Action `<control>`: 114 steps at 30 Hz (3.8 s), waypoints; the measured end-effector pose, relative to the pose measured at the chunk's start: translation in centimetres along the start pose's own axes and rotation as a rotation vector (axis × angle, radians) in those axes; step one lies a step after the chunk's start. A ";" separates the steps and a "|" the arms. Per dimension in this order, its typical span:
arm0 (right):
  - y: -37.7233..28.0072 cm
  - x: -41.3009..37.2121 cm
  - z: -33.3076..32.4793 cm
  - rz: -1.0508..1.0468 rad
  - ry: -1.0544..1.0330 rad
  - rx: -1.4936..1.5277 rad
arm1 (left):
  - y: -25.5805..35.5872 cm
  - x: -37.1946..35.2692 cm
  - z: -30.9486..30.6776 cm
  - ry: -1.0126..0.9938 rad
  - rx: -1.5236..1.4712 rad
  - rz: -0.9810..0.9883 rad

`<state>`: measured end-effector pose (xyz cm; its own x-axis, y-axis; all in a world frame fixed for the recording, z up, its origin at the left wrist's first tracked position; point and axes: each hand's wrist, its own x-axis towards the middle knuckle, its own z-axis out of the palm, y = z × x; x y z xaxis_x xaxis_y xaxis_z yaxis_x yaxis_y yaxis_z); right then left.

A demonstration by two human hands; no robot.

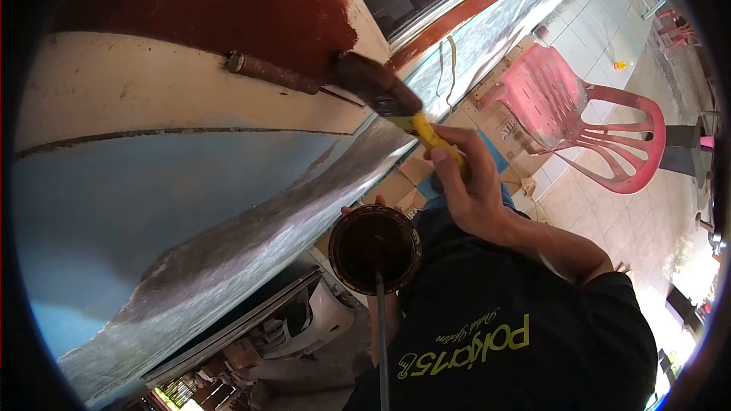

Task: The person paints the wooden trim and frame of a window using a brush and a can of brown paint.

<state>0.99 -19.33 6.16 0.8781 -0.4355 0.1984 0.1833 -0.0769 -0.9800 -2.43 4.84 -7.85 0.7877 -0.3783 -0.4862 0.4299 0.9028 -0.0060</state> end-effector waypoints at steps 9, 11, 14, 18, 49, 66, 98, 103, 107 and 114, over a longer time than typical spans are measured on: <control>0.3 -0.5 0.0 0.141 -0.049 -0.016 | -1.3 -0.7 3.5 -0.231 0.050 -0.093; 1.0 -1.1 -0.6 0.198 -0.062 -0.019 | -2.1 -0.8 4.7 -0.276 0.050 -0.032; 1.5 -1.6 -0.5 0.058 -0.055 0.036 | -2.4 -0.6 4.9 -0.322 0.008 -0.045; 1.1 -0.5 0.4 0.023 -0.026 -0.069 | -1.0 -0.4 3.4 -0.221 0.042 -0.116; 2.9 0.4 0.3 -0.230 0.015 -0.224 | -0.8 -0.8 2.9 -0.292 0.068 -0.008; 2.6 0.7 -0.7 -0.328 0.012 -0.295 | -0.1 -0.8 2.0 -0.248 0.060 -0.032; 2.9 0.0 -3.8 -0.187 0.134 -0.271 | 2.5 -0.8 -2.2 0.058 0.057 -0.139; 2.7 -0.3 -5.2 -0.108 0.064 -0.146 | 2.5 -0.6 -0.3 -0.118 0.012 -0.222; 1.5 -0.8 -5.7 -0.066 0.019 -0.122 | 2.0 0.2 1.6 -0.253 -0.062 -0.265; -0.1 -2.8 -7.6 0.095 -0.018 0.062 | -0.7 1.3 3.6 -0.419 -0.126 -0.293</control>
<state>-4.84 -24.98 5.60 0.9004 -0.4223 0.1049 0.1249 0.0201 -0.9920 -0.16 3.01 -5.33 0.7627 -0.6442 -0.0572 0.6222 0.7550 -0.2069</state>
